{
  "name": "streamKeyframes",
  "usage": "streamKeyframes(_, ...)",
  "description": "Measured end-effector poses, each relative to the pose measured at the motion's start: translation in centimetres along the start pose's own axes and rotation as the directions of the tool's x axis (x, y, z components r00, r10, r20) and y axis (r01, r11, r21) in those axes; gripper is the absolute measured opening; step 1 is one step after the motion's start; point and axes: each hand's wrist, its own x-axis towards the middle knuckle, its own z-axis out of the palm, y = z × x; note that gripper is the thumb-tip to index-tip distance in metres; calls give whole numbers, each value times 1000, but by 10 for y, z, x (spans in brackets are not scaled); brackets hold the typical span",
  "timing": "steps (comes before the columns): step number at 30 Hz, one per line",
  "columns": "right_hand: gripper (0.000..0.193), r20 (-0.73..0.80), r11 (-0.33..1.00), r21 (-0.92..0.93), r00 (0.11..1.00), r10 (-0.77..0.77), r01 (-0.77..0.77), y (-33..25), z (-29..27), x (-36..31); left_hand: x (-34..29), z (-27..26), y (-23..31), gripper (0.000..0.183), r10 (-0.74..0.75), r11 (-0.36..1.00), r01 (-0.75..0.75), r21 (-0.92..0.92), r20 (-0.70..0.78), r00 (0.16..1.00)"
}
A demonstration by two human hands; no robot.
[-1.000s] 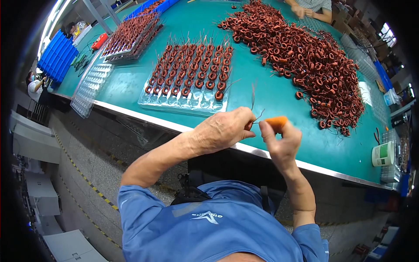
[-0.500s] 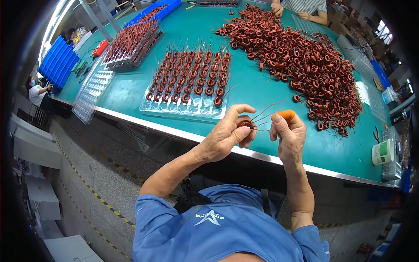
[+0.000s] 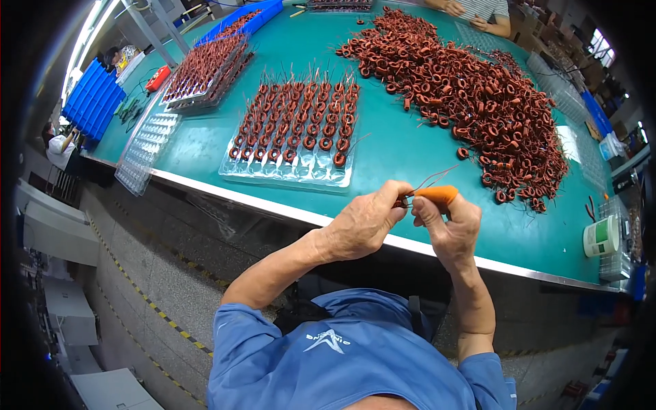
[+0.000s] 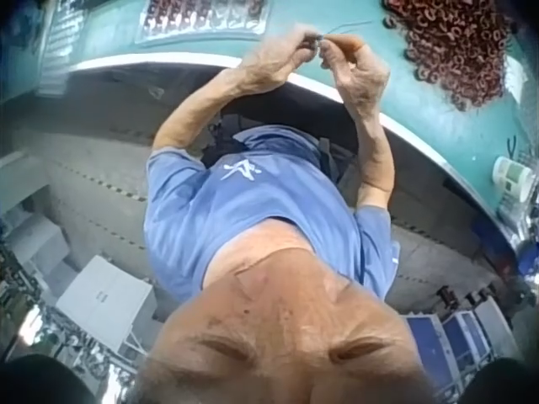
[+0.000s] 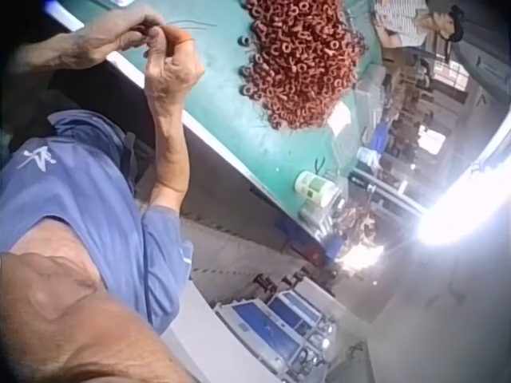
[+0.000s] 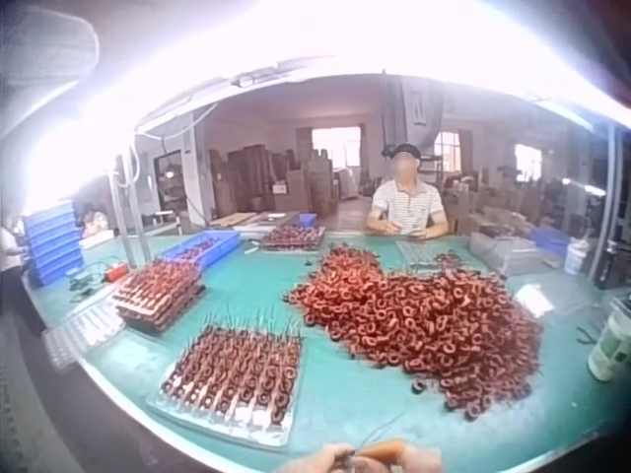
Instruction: Preparing and organizing copper wire coils into a plastic sorting tray at an industrial workbench.
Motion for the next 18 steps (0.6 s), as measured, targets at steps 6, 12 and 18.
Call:
streamKeyframes(6,16,149,969,159,975,166,-190,10,2,13,1,9,-11,38,-122,982,121,-146,5,993)
streamKeyframes(12,19,-26,857,411,935,352,-311,14,12,-2,3,25,-16,35,-125,882,71,-466,-87,988)
streamKeyframes(18,20,33,848,422,940,338,-320,18,16,5,0,26,-22,29,-170,841,105,-531,-74,983)
